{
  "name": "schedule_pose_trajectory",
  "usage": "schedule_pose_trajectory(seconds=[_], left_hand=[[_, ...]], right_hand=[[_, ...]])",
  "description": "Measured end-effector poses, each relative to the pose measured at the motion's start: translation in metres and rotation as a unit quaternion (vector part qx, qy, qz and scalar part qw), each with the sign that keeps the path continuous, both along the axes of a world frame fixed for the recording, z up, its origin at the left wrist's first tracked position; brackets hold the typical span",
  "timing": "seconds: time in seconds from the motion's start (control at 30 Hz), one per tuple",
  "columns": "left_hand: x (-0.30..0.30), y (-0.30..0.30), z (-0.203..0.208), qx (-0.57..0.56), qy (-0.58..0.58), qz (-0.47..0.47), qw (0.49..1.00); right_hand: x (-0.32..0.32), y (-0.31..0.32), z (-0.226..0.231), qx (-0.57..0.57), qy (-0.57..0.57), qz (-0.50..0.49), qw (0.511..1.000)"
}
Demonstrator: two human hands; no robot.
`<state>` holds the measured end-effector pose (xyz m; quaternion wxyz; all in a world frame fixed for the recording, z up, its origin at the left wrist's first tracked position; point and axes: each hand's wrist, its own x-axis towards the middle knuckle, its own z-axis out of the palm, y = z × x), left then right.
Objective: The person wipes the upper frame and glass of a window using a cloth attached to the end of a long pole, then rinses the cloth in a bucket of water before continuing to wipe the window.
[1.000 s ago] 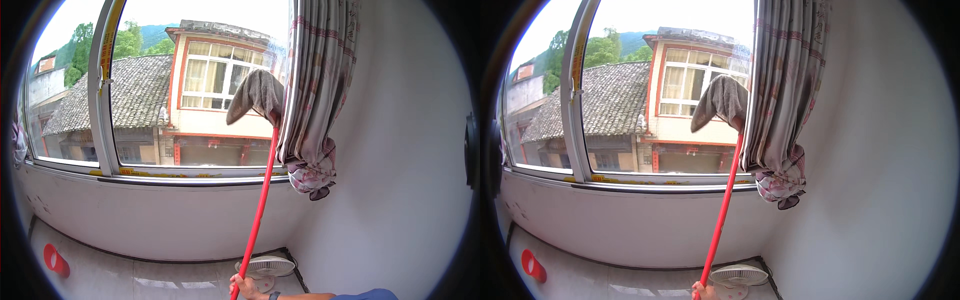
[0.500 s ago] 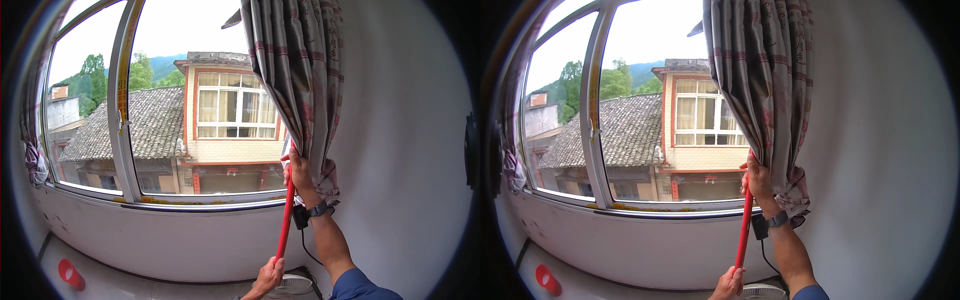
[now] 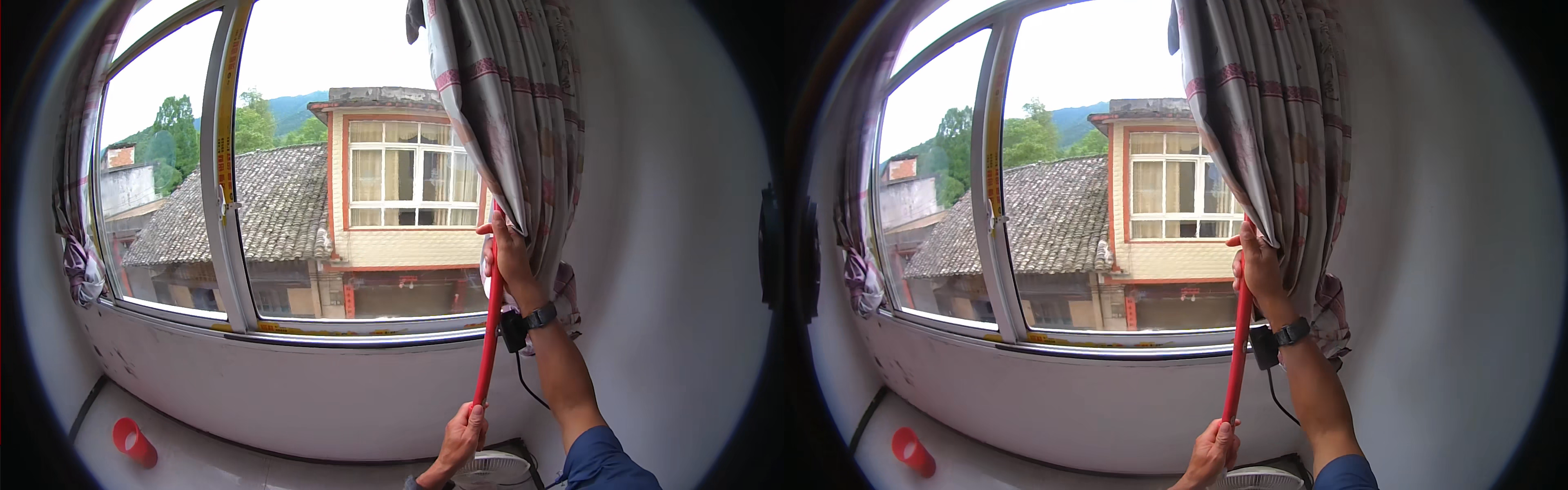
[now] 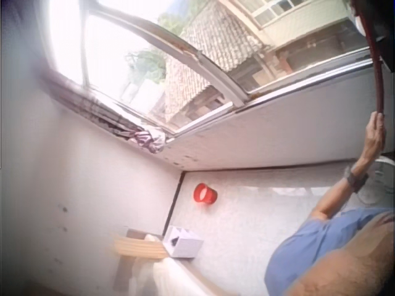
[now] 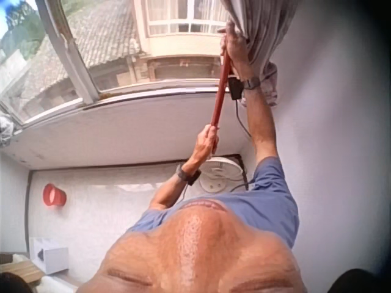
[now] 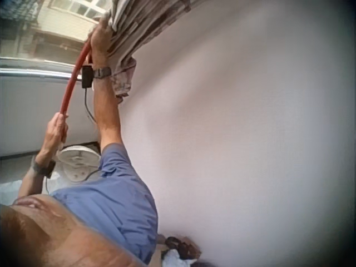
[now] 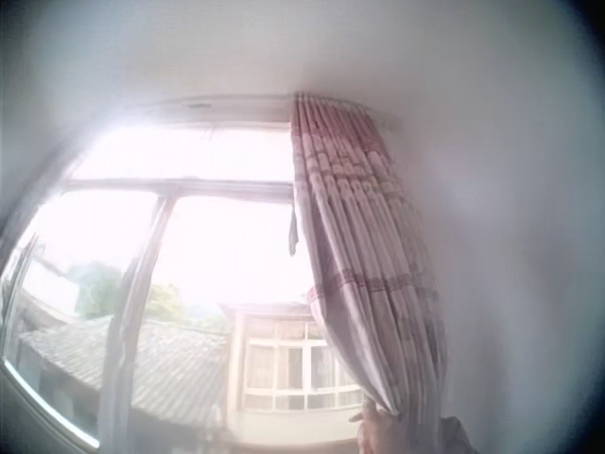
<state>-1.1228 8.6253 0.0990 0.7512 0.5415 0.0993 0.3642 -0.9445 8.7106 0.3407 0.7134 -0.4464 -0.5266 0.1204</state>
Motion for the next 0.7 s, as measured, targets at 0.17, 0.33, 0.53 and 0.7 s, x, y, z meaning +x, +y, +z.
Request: schedule_pose_trajectory(seconds=[0.17, 0.33, 0.53, 0.7], left_hand=[[-0.011, 0.026, 0.012, 0.132, 0.129, 0.034, 0.982], [-0.025, 0.030, -0.003, 0.163, 0.148, 0.073, 0.973], [-0.109, 0.026, -0.096, 0.139, 0.235, 0.110, 0.956], [-0.253, -0.017, -0.236, 0.141, 0.377, 0.112, 0.908]], right_hand=[[0.004, 0.010, -0.002, -0.009, -0.007, 0.016, 1.000], [-0.001, 0.006, -0.018, -0.006, 0.018, 0.003, 1.000], [-0.063, 0.013, -0.131, -0.068, 0.093, 0.032, 0.993], [-0.166, -0.021, -0.290, -0.162, 0.196, 0.111, 0.961]])
